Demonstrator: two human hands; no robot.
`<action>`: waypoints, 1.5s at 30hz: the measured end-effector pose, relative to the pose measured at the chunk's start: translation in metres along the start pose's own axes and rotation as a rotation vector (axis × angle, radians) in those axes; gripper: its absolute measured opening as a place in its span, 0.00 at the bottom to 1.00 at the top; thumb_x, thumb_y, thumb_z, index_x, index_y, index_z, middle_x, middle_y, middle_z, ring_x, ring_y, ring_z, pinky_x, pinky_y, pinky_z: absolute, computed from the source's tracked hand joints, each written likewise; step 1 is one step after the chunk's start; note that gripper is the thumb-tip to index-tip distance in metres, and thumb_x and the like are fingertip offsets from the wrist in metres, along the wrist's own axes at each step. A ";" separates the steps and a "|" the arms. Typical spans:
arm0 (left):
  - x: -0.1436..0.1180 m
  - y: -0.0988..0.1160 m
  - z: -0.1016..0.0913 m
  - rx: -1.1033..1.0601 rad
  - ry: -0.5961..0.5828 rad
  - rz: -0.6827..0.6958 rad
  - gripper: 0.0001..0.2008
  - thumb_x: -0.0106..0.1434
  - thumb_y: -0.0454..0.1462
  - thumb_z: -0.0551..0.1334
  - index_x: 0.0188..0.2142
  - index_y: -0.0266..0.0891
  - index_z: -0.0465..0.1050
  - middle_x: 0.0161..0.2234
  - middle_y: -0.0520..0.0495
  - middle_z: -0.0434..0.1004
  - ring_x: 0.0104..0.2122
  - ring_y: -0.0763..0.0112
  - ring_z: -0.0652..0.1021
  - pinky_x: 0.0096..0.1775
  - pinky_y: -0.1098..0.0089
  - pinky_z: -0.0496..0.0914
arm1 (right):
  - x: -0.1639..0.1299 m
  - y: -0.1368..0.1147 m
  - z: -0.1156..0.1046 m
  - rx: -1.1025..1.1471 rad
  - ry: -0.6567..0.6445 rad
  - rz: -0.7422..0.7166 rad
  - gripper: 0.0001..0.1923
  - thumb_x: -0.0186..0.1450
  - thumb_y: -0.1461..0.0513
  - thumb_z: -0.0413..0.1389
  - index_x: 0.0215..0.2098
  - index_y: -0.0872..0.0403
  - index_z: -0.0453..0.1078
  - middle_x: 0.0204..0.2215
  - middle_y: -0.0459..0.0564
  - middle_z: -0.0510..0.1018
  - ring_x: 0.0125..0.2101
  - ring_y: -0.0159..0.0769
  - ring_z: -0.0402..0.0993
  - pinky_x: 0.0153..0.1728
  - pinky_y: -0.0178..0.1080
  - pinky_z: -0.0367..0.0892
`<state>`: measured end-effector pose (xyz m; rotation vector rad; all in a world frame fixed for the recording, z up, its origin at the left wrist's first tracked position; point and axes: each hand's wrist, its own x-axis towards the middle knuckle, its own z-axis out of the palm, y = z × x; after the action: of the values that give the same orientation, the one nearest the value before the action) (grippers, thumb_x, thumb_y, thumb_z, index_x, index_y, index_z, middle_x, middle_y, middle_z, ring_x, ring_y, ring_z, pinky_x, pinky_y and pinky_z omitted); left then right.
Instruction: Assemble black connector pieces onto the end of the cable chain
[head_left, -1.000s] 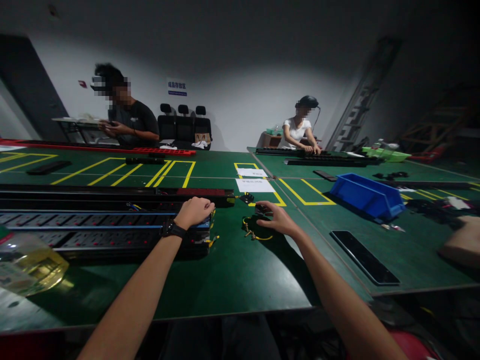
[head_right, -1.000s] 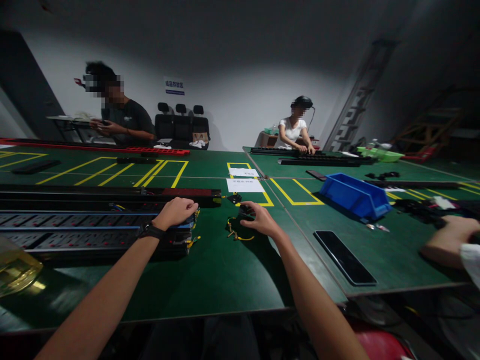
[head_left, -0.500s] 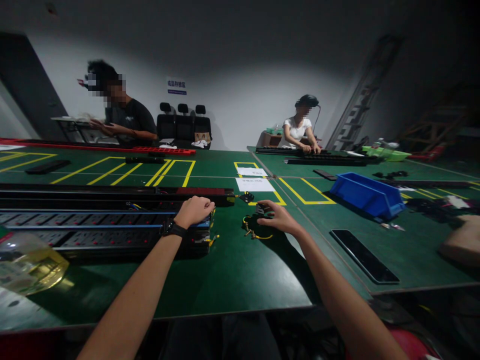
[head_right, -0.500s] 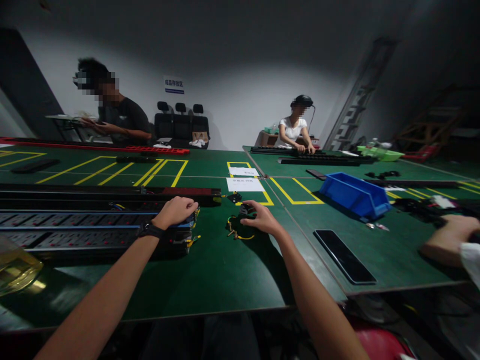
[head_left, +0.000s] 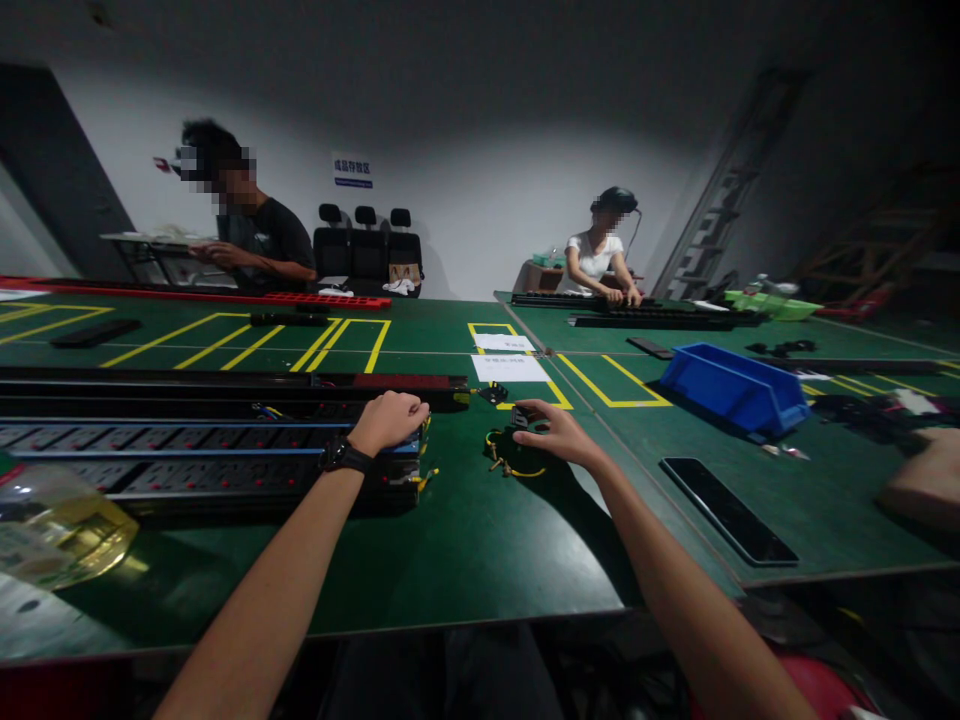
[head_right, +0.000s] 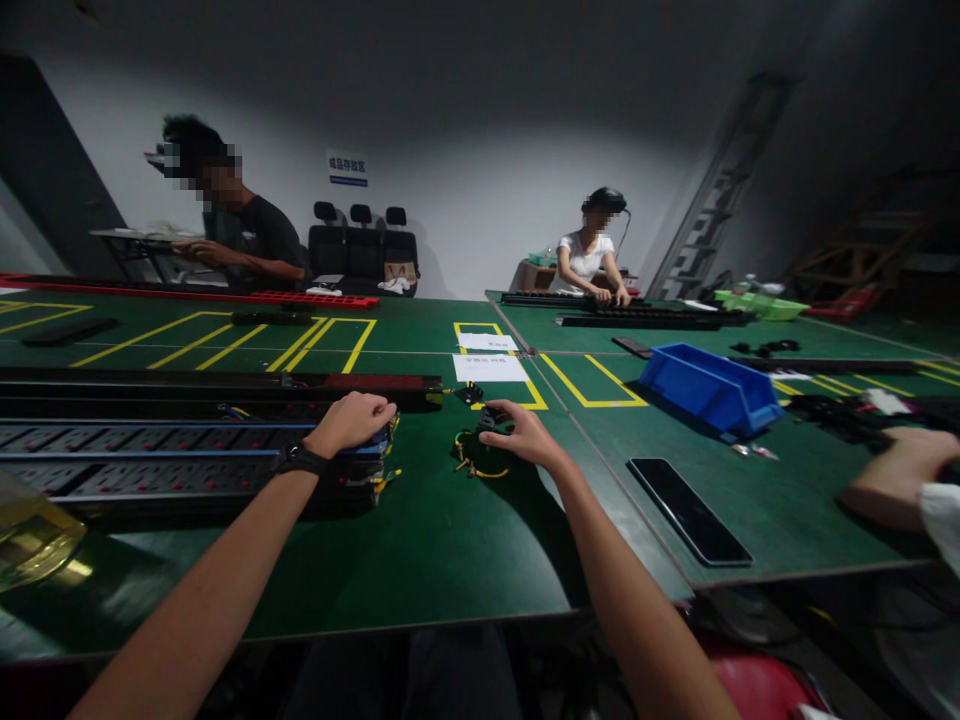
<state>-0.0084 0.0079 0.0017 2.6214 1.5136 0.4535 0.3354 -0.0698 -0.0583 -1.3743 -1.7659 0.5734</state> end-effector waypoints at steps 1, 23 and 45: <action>0.000 0.000 0.000 -0.001 0.000 -0.002 0.23 0.70 0.50 0.52 0.26 0.41 0.74 0.30 0.42 0.81 0.33 0.60 0.80 0.33 0.67 0.62 | 0.000 0.000 0.000 0.000 0.002 0.002 0.31 0.58 0.51 0.68 0.59 0.44 0.74 0.55 0.53 0.79 0.51 0.52 0.77 0.50 0.51 0.75; -0.002 -0.002 -0.002 0.001 -0.004 -0.002 0.23 0.70 0.49 0.51 0.27 0.42 0.76 0.30 0.42 0.82 0.33 0.60 0.80 0.35 0.67 0.64 | 0.002 -0.003 0.002 0.023 0.011 0.018 0.34 0.55 0.50 0.70 0.59 0.45 0.75 0.55 0.55 0.79 0.51 0.54 0.77 0.50 0.53 0.75; -0.002 0.000 -0.002 0.024 0.000 -0.004 0.23 0.71 0.49 0.51 0.27 0.42 0.76 0.30 0.43 0.81 0.33 0.62 0.79 0.34 0.69 0.63 | 0.000 -0.010 0.000 0.005 -0.007 0.031 0.35 0.54 0.53 0.70 0.60 0.48 0.75 0.52 0.56 0.80 0.47 0.51 0.78 0.46 0.50 0.75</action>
<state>-0.0103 0.0059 0.0034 2.6354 1.5338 0.4374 0.3298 -0.0731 -0.0508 -1.4003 -1.7502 0.6001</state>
